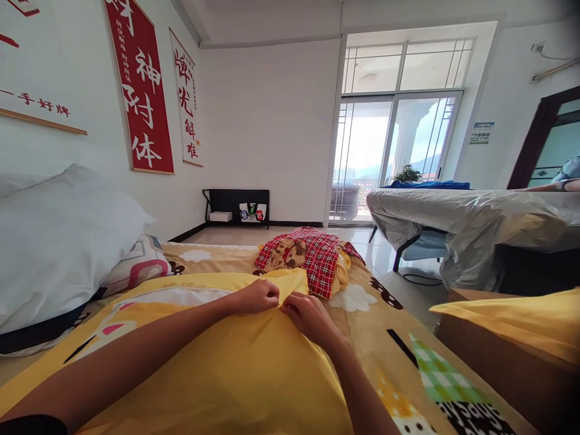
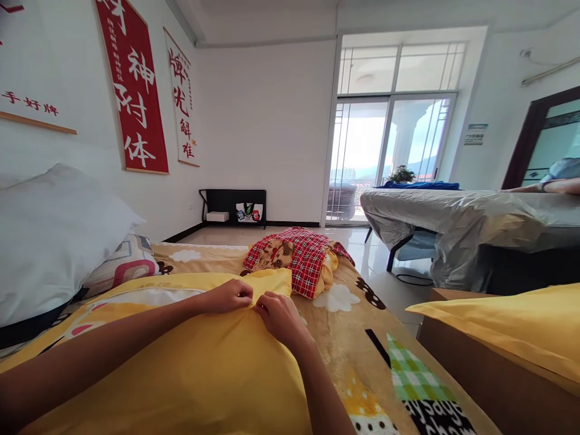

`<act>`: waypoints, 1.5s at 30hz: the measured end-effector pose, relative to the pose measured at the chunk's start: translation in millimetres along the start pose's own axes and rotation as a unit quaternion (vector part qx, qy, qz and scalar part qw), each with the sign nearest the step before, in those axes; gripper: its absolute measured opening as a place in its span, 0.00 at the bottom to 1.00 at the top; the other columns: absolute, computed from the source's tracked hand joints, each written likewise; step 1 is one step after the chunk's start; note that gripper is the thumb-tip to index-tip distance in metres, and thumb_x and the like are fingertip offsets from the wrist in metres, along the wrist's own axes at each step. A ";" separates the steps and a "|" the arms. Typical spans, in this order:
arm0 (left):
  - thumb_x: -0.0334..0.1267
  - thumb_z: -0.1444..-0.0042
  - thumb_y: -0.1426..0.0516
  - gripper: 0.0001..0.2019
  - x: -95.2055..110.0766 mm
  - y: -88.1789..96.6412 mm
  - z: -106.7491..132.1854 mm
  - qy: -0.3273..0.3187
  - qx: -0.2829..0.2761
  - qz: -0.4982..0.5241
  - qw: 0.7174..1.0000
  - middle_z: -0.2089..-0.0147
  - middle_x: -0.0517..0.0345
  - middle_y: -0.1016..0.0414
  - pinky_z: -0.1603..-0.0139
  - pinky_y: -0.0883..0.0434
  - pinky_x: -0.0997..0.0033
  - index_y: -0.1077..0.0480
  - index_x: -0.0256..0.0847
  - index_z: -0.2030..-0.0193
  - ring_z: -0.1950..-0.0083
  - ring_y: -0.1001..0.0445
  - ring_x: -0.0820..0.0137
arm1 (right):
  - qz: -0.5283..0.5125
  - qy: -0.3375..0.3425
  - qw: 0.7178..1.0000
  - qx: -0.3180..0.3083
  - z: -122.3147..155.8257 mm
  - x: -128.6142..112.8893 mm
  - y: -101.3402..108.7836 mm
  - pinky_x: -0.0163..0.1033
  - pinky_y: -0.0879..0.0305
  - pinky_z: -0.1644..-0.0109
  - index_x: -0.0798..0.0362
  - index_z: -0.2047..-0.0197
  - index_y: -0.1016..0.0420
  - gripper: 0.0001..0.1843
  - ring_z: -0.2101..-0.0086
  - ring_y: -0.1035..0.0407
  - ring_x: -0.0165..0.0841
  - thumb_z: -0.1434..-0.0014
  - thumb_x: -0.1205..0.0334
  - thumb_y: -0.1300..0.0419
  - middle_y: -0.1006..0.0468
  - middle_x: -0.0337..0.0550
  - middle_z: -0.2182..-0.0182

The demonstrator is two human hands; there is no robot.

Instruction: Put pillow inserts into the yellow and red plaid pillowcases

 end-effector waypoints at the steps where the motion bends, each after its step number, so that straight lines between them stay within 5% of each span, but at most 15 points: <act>1: 0.33 0.54 0.50 0.07 -0.6 -0.5 -0.8 0.004 -0.001 -0.002 1.000 0.79 0.65 0.42 0.70 0.47 0.74 0.41 0.38 0.80 0.72 0.43 0.75 | -0.011 0.000 1.000 0.002 -0.2 2.6 -0.9 0.33 0.44 0.65 0.52 0.68 0.25 0.08 0.69 0.31 0.30 0.39 0.66 0.43 0.23 0.40 0.69; 8: 0.37 0.54 0.52 0.08 -26.2 15.3 13.9 0.062 0.011 -0.024 0.998 0.78 0.65 0.46 0.71 0.48 0.72 0.44 0.39 0.81 0.73 0.46 0.74 | -0.077 -0.031 0.996 0.028 -1.8 24.6 -6.6 0.32 0.43 0.66 0.54 0.71 0.25 0.06 0.72 0.34 0.28 0.44 0.68 0.42 0.24 0.38 0.74; 17: 0.41 0.55 0.51 0.10 -78.0 85.7 76.9 0.117 -0.009 -0.069 0.991 0.78 0.63 0.46 0.72 0.49 0.71 0.45 0.40 0.81 0.74 0.47 0.73 | -0.063 -0.029 0.997 0.017 -2.1 19.0 -9.5 0.33 0.42 0.66 0.53 0.71 0.26 0.08 0.71 0.33 0.30 0.42 0.65 0.44 0.23 0.40 0.72; 22: 0.40 0.56 0.51 0.10 -111.1 111.1 127.6 0.162 0.054 -0.071 0.983 0.78 0.63 0.48 0.72 0.51 0.70 0.49 0.41 0.81 0.74 0.48 0.73 | 0.011 -0.033 0.999 -0.011 -0.1 16.5 -7.3 0.35 0.40 0.64 0.52 0.69 0.26 0.10 0.68 0.30 0.32 0.39 0.64 0.48 0.23 0.41 0.70; 26: 0.39 0.55 0.53 0.09 -137.7 113.3 161.5 0.196 0.121 -0.060 0.971 0.79 0.64 0.50 0.73 0.51 0.70 0.50 0.41 0.81 0.76 0.49 0.74 | 0.070 -0.041 0.996 -0.037 -0.8 17.5 -13.7 0.37 0.38 0.62 0.51 0.69 0.26 0.11 0.67 0.28 0.35 0.39 0.65 0.48 0.22 0.42 0.69; 29: 0.36 0.54 0.52 0.09 -146.2 107.3 167.2 0.194 0.160 -0.072 0.965 0.80 0.64 0.48 0.73 0.52 0.70 0.49 0.41 0.81 0.75 0.48 0.74 | 0.140 -0.043 0.989 0.015 -13.6 -7.9 -22.8 0.41 0.36 0.56 0.50 0.59 0.24 0.13 0.59 0.28 0.39 0.44 0.69 0.46 0.22 0.47 0.59; 31: 0.35 0.54 0.51 0.09 -145.5 104.3 166.1 0.184 0.172 -0.090 0.964 0.80 0.63 0.45 0.72 0.52 0.70 0.48 0.41 0.81 0.74 0.46 0.73 | 0.151 -0.004 0.988 0.046 -29.8 -47.4 -32.6 0.44 0.38 0.50 0.50 0.50 0.27 0.20 0.53 0.30 0.41 0.45 0.71 0.45 0.23 0.49 0.53; 37: 0.33 0.51 0.50 0.07 -130.1 112.8 174.7 0.155 0.173 -0.131 0.964 0.76 0.59 0.36 0.71 0.47 0.70 0.43 0.41 0.78 0.72 0.40 0.71 | 0.119 0.106 0.987 -0.027 -98.3 -177.4 -81.4 0.43 0.43 0.49 0.48 0.52 0.27 0.16 0.53 0.31 0.38 0.43 0.69 0.43 0.23 0.44 0.54; 40: 0.34 0.50 0.50 0.07 -123.1 120.0 182.9 0.138 0.187 -0.144 0.962 0.74 0.58 0.34 0.69 0.46 0.70 0.43 0.41 0.77 0.70 0.38 0.69 | 0.143 0.065 0.988 0.004 -115.0 -190.9 -111.4 0.42 0.43 0.54 0.50 0.60 0.26 0.10 0.57 0.30 0.38 0.44 0.71 0.43 0.22 0.44 0.60; 45: 0.33 0.49 0.51 0.08 -124.2 112.8 191.1 0.117 0.202 -0.139 0.962 0.73 0.59 0.34 0.68 0.44 0.71 0.45 0.41 0.77 0.70 0.38 0.70 | 0.097 0.055 0.981 0.157 -103.3 -164.6 -155.1 0.40 0.45 0.59 0.48 0.65 0.26 0.09 0.64 0.32 0.35 0.43 0.72 0.43 0.23 0.39 0.68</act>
Point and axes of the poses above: each hand's wrist, its own z-axis away from the middle knuckle, its own y-axis out of the back of the hand, x = y × z, the point moved 3 cm from there along -z, towards the middle knuckle
